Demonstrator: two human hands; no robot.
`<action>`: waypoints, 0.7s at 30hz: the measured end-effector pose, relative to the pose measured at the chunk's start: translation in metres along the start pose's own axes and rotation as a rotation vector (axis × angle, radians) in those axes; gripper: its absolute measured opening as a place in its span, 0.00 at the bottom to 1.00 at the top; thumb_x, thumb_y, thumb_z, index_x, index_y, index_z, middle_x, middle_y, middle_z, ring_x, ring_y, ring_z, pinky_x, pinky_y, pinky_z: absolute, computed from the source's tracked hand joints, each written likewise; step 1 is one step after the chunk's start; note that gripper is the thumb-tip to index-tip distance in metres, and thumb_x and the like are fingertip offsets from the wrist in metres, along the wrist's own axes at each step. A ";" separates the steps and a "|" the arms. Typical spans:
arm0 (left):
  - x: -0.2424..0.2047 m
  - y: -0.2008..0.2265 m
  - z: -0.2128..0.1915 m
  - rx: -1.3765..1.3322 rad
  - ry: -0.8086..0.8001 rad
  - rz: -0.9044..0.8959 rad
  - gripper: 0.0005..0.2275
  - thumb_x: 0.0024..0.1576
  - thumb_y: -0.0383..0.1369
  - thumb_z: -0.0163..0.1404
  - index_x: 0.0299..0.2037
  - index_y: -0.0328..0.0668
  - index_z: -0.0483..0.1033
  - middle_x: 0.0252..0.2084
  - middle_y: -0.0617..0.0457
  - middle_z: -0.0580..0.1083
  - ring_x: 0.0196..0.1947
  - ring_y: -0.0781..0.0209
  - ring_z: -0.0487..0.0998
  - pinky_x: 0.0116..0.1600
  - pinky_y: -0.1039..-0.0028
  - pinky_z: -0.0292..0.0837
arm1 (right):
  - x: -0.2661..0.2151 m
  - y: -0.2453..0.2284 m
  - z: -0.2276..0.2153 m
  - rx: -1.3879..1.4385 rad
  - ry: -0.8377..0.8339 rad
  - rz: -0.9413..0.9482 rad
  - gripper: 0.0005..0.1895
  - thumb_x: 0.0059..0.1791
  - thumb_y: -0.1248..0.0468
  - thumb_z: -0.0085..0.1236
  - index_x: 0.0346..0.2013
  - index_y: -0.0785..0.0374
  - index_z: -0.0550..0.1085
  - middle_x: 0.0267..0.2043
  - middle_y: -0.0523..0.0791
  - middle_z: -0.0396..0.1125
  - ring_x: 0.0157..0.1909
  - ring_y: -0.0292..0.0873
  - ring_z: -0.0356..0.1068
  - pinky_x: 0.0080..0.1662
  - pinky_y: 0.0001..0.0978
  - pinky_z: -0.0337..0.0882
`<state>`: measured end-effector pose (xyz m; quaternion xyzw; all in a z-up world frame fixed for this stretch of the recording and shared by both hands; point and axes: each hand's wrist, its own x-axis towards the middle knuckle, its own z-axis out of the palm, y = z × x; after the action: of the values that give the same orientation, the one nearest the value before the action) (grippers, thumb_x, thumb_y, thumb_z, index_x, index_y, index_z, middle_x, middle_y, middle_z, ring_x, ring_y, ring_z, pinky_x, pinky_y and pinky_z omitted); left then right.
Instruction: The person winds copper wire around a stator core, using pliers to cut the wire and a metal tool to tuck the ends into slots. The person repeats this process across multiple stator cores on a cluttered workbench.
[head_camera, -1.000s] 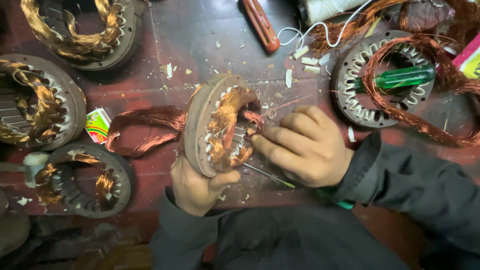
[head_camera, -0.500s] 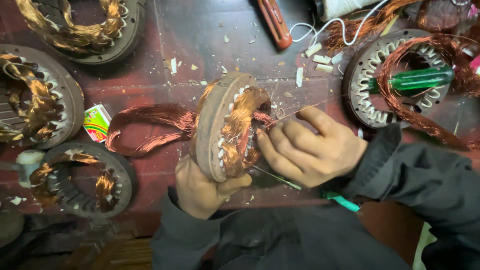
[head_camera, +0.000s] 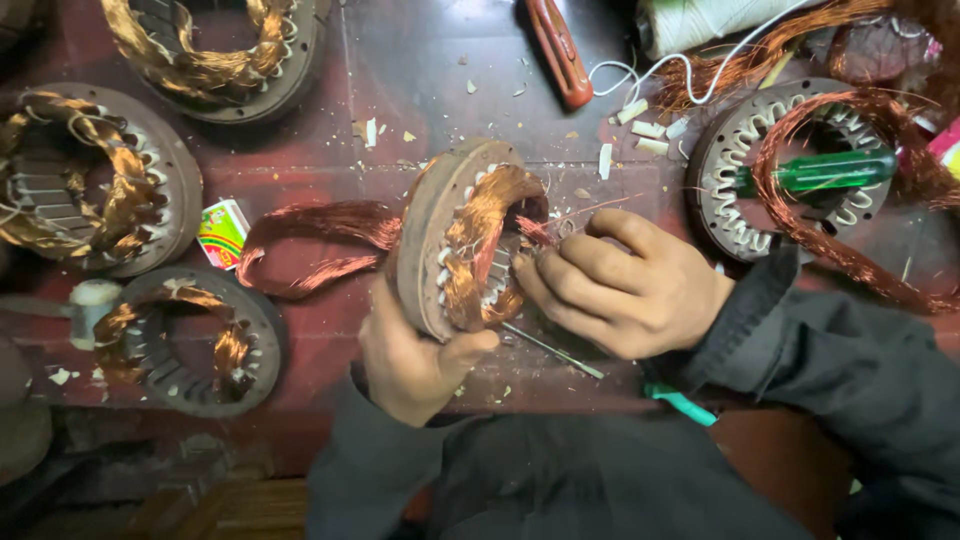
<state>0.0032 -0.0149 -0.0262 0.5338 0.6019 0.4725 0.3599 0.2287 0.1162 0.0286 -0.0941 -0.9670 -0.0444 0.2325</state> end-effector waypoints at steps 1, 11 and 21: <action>-0.002 0.000 0.002 -0.105 0.053 -0.008 0.48 0.56 0.62 0.61 0.71 0.29 0.53 0.64 0.40 0.72 0.57 0.53 0.77 0.62 0.66 0.77 | 0.002 0.000 -0.001 -0.001 -0.002 -0.004 0.15 0.47 0.66 0.58 0.48 0.68 0.79 0.44 0.45 0.70 0.46 0.43 0.70 0.48 0.38 0.72; 0.036 0.052 -0.013 0.281 0.084 0.236 0.29 0.72 0.59 0.31 0.64 0.40 0.66 0.66 0.40 0.67 0.68 0.47 0.69 0.73 0.63 0.63 | 0.001 -0.016 0.001 -0.009 -0.029 0.032 0.16 0.46 0.66 0.58 0.46 0.70 0.78 0.40 0.44 0.67 0.46 0.43 0.70 0.48 0.36 0.72; 0.092 0.089 -0.008 0.009 -0.309 0.245 0.21 0.71 0.40 0.41 0.67 0.32 0.64 0.70 0.38 0.68 0.72 0.45 0.68 0.77 0.62 0.62 | -0.006 -0.017 0.005 0.220 0.055 0.257 0.14 0.44 0.64 0.65 0.41 0.69 0.76 0.42 0.50 0.68 0.46 0.52 0.69 0.46 0.44 0.69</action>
<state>0.0070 0.0728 0.0671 0.6707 0.4722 0.4224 0.3855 0.2280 0.0992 0.0205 -0.1899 -0.9393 0.0893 0.2715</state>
